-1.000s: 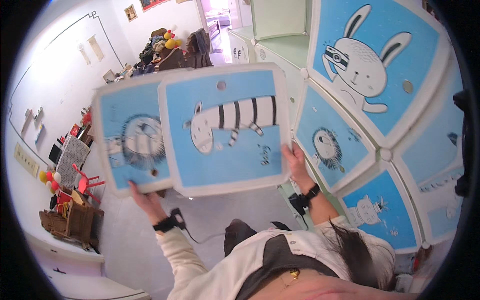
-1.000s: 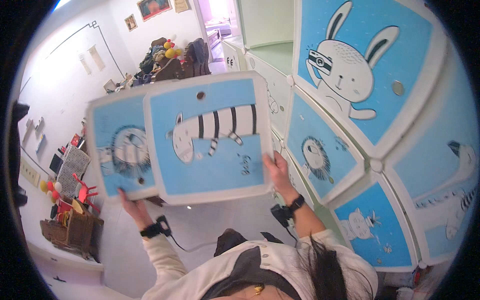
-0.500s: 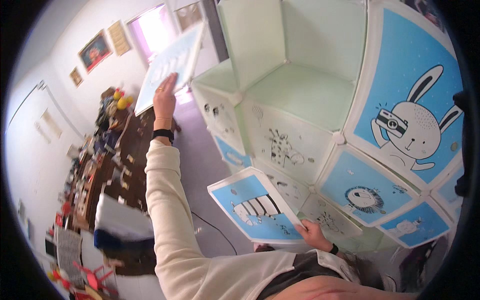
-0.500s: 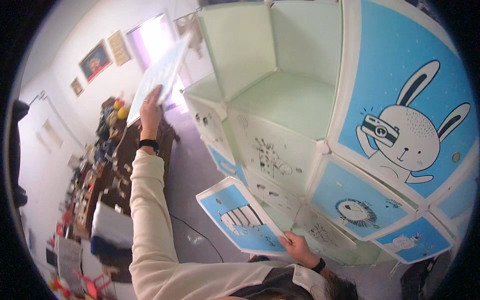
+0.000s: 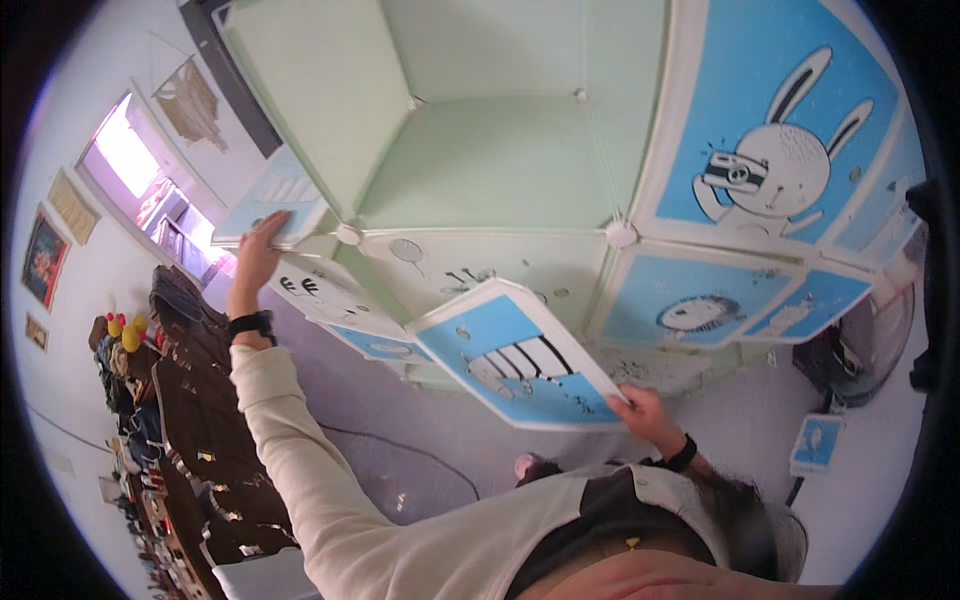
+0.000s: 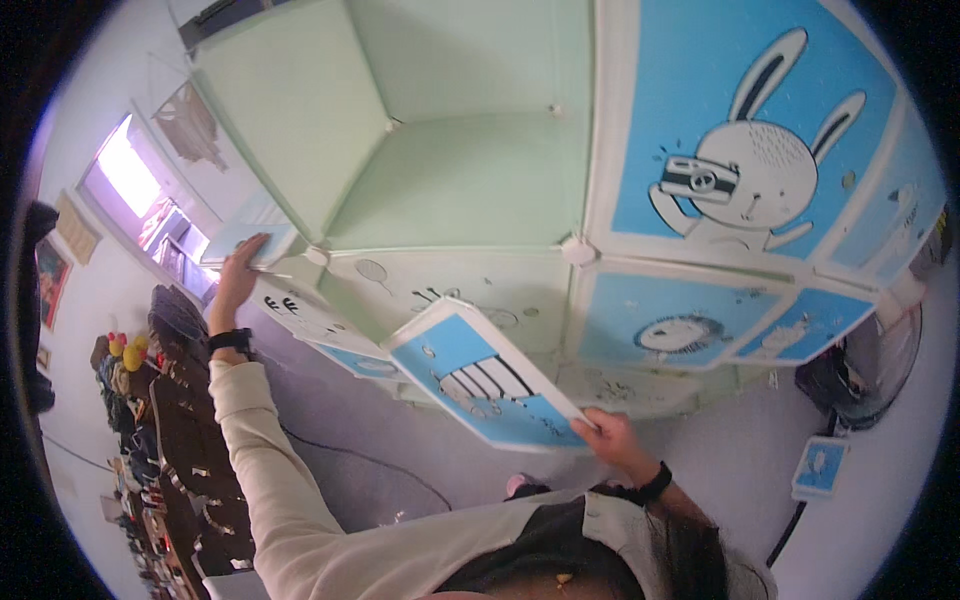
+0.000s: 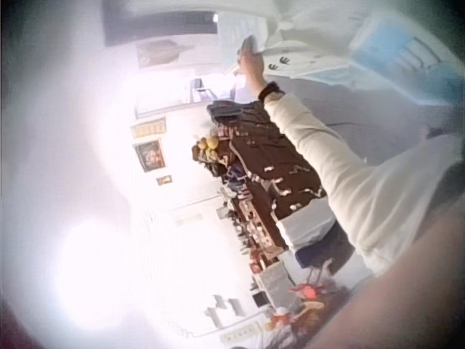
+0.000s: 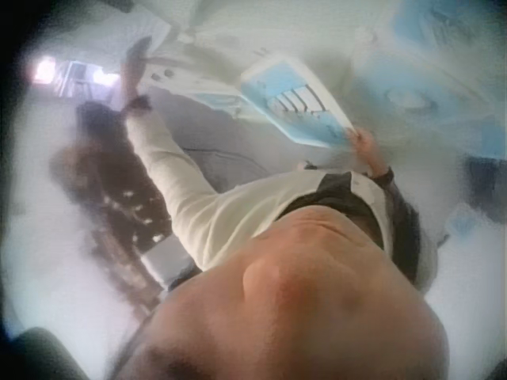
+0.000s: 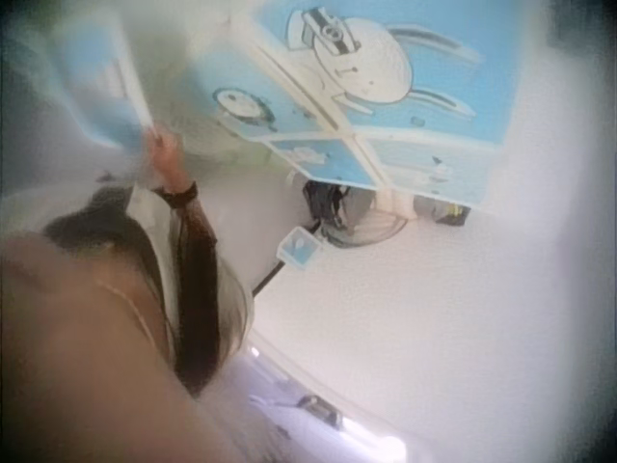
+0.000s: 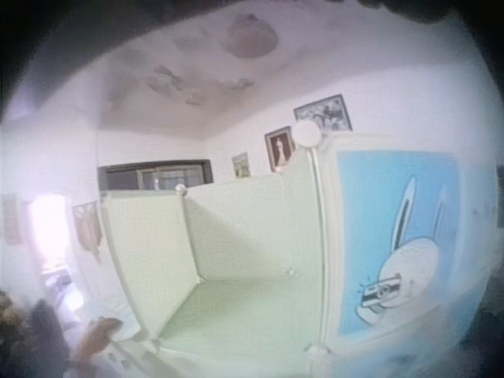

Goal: The person assembles a modular baby playpen by inserting illustrated plastic panels into a frame and securing them with white plastic connectors. They repeatedly lift, align, and snap panels into place, then walk around the structure to attach additional panels and connectors.

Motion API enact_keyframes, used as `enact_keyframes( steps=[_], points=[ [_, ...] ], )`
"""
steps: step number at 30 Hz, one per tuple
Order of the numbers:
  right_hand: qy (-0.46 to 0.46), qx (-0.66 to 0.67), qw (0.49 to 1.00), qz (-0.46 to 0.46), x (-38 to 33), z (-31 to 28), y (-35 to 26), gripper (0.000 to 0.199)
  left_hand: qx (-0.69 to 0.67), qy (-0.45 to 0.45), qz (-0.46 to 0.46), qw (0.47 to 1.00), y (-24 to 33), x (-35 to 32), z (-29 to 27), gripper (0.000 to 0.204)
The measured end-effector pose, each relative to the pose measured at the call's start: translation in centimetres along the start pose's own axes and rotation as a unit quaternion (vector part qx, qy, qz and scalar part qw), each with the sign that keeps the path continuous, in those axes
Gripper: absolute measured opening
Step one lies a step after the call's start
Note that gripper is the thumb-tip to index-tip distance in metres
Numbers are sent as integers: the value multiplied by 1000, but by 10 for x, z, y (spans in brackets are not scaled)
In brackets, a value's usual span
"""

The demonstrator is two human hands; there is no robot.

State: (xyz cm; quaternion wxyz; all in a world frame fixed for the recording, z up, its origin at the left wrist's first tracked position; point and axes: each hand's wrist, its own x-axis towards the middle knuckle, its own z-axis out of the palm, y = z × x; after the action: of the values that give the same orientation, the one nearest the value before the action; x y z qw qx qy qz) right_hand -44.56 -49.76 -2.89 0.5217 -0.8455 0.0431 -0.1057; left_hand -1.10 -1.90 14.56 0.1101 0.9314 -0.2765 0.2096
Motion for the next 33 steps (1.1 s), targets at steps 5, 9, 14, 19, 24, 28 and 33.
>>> enact_keyframes(
  steps=[5,9,14,19,24,28,33],
  points=[
    [21,-15,999,22,-10,-39,20,18,-69,-26,-45,996,-18,-13,-10,75],
    [42,122,991,28,-20,-69,43,20,-28,155,-211,965,1,-28,-1,52],
    [17,183,982,49,-36,-88,58,21,2,423,-284,861,103,-92,18,47],
    [30,241,968,69,-45,-88,77,23,-430,119,-399,801,263,-221,115,54],
    [12,244,963,117,-41,-75,113,30,-677,-21,-442,588,332,-276,159,45],
    [-2,-31,993,113,-42,-87,112,40,-649,-134,-379,646,330,-248,130,33],
    [160,-236,958,-45,-73,-128,59,56,-416,-205,78,882,395,-200,148,21]
  ],
)
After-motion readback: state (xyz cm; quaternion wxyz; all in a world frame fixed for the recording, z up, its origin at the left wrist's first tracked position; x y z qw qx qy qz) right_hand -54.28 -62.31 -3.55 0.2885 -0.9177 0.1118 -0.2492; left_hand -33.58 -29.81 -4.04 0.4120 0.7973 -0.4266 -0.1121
